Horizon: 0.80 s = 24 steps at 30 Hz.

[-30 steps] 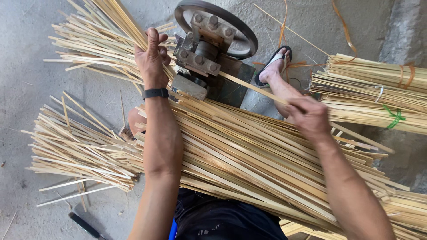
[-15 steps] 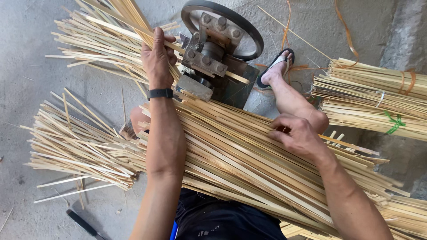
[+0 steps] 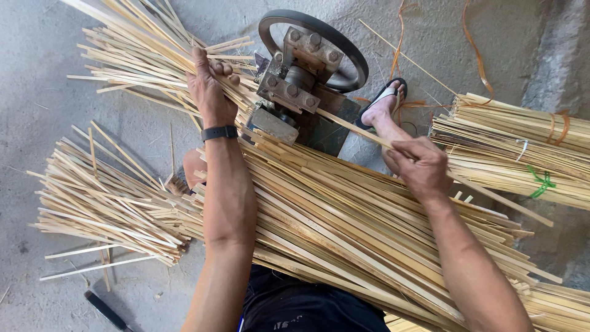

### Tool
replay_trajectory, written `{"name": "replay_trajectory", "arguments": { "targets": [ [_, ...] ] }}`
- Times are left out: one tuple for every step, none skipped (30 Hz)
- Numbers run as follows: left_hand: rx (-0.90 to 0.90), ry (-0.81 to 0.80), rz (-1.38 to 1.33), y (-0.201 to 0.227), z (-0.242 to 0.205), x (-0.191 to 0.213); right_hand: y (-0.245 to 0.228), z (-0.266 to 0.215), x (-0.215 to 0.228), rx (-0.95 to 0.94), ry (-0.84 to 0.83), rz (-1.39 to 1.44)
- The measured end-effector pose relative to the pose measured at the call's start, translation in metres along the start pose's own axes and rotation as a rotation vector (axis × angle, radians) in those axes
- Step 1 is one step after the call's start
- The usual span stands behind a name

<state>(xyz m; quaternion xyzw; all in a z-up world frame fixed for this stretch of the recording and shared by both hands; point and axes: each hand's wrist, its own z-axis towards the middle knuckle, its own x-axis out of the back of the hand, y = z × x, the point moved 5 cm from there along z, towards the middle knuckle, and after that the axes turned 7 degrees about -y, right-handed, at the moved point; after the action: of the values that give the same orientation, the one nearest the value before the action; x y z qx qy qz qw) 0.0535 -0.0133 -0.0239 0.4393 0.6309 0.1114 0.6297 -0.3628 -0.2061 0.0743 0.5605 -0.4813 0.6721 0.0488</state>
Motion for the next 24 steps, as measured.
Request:
{"name": "replay_trajectory", "arguments": {
  "targets": [
    [0.013,0.0,-0.022,0.0,0.0,0.0,-0.011,0.006,-0.006,0.083,0.009,0.004],
    [0.03,0.016,0.061,0.0,-0.001,0.0,-0.024,0.011,-0.012,0.166,0.017,0.007],
    [0.048,0.033,0.145,0.0,-0.003,0.0,-0.039,0.013,-0.017,0.248,0.025,0.012],
    [0.066,0.049,0.229,-0.001,-0.005,0.0,-0.052,0.012,-0.02,0.303,0.022,-0.015],
    [0.056,0.001,0.25,-0.001,-0.005,-0.004,-0.063,0.011,-0.019,0.359,0.017,-0.042],
    [0.046,-0.048,0.27,-0.001,-0.005,-0.009,-0.073,0.009,-0.016,0.414,0.012,-0.069],
    [0.038,-0.093,0.288,-0.002,-0.008,-0.013,-0.077,0.007,-0.01,0.412,0.008,-0.15],
    [0.058,-0.097,0.299,-0.004,-0.01,-0.015,-0.08,0.003,-0.006,0.409,0.003,-0.231],
    [0.078,-0.102,0.308,-0.005,-0.01,-0.019,-0.082,-0.001,-0.004,0.408,-0.001,-0.314],
    [0.097,-0.107,0.317,-0.006,-0.01,-0.022,-0.074,-0.003,-0.007,0.3,-0.14,-0.243],
    [0.099,-0.118,0.304,-0.005,-0.011,-0.026,-0.063,-0.007,-0.008,0.191,-0.279,-0.17],
    [0.101,-0.128,0.292,-0.005,-0.013,-0.028,-0.052,-0.012,-0.011,0.082,-0.416,-0.097],
    [0.104,-0.142,0.281,-0.005,-0.013,-0.031,-0.048,-0.015,-0.012,0.119,-0.395,-0.166],
    [0.109,-0.141,0.274,-0.004,-0.014,-0.032,-0.044,-0.018,-0.013,0.157,-0.373,-0.234],
    [0.112,-0.14,0.268,-0.003,-0.014,-0.033,-0.039,-0.021,-0.014,0.196,-0.352,-0.302],
    [0.116,-0.139,0.261,-0.003,-0.015,-0.033,-0.031,-0.023,-0.013,0.135,-0.356,-0.217],
    [0.111,-0.146,0.24,-0.003,-0.014,-0.033,-0.023,-0.023,-0.011,0.079,-0.362,-0.132],
    [0.107,-0.153,0.219,-0.004,-0.013,-0.033,-0.017,-0.023,-0.01,0.022,-0.368,-0.046],
    [0.104,-0.161,0.198,-0.005,-0.012,-0.033,-0.011,-0.025,-0.005,-0.015,-0.339,0.004],
    [0.1,-0.157,0.203,-0.005,-0.012,-0.031,-0.005,-0.028,0.003,-0.053,-0.311,0.054],
    [0.097,-0.153,0.205,-0.006,-0.011,-0.029,0.001,-0.028,0.01,-0.09,-0.281,0.102],
    [0.094,-0.149,0.207,-0.007,-0.011,-0.027,0.006,-0.025,0.016,-0.068,-0.247,0.157],
    [0.096,-0.135,0.205,-0.008,-0.009,-0.024,0.011,-0.021,0.021,-0.047,-0.213,0.212],
    [0.099,-0.121,0.202,-0.008,-0.006,-0.021,0.016,-0.017,0.024,-0.027,-0.178,0.268]
  ]
}}
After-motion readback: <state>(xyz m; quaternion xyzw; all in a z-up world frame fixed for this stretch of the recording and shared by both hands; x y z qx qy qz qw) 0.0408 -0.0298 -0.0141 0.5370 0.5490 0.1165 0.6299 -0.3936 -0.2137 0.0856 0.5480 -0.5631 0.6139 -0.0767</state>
